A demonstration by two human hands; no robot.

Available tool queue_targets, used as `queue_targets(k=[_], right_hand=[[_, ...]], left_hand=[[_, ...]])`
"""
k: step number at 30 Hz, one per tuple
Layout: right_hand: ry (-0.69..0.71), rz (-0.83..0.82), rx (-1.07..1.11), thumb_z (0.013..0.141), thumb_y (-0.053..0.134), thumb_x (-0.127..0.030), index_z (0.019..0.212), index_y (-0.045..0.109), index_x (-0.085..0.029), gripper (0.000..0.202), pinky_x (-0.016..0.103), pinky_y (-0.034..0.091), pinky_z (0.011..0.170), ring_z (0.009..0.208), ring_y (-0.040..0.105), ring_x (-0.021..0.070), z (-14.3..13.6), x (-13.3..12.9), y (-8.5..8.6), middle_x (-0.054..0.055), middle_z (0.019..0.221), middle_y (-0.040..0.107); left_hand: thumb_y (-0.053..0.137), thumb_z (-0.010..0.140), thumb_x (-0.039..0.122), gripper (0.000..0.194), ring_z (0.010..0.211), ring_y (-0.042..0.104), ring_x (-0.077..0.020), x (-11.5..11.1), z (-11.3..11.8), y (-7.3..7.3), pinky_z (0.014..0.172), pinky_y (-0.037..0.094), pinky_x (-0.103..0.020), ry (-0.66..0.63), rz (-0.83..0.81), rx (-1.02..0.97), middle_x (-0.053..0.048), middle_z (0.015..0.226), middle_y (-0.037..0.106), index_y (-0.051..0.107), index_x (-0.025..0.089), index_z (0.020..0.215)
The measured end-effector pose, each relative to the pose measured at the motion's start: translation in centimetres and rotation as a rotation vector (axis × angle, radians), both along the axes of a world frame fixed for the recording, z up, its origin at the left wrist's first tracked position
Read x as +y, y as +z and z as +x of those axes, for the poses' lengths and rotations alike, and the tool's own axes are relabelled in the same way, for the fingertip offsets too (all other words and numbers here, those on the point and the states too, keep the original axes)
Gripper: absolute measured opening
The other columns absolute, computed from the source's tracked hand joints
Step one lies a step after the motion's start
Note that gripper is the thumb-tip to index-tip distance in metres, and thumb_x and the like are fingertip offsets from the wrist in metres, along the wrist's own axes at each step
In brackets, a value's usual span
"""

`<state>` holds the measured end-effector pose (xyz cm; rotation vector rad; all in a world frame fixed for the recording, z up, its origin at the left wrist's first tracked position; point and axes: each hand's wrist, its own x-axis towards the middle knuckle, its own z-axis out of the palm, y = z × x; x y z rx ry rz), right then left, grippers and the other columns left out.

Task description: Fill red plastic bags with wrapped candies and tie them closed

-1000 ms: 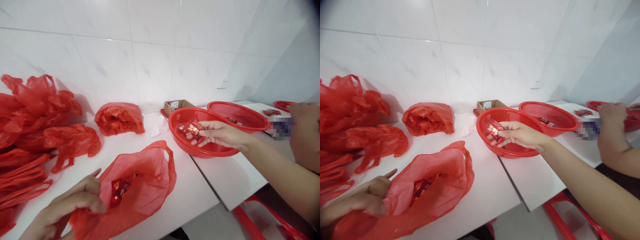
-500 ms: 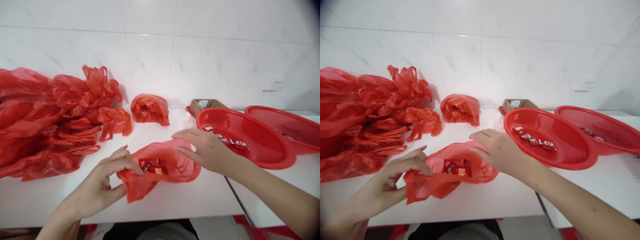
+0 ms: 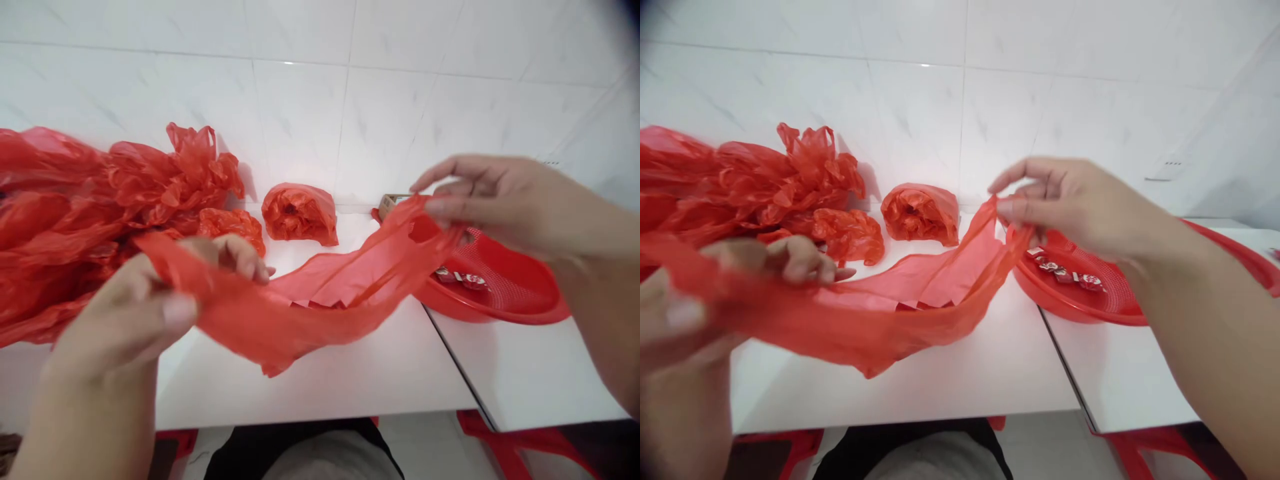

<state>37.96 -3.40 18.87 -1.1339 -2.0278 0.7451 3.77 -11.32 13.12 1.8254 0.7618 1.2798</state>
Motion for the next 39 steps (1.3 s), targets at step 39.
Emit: queue_targets(k=[39], right_hand=[[0.379, 0.228, 0.321, 0.087, 0.060, -0.019, 0.099, 0.052, -0.022, 0.014, 0.024, 0.050, 0.066, 0.070, 0.057, 0.0093, -11.3, -2.4, -3.7, -0.003, 0.081, 0.057]], left_hand=[[0.051, 0.095, 0.043, 0.034, 0.058, 0.048, -0.0100, 5.8, 2.4, 1.9, 0.055, 0.039, -0.022, -0.039, -0.396, 0.116, 0.000, 0.066, 0.054, 0.062, 0.019, 0.075]])
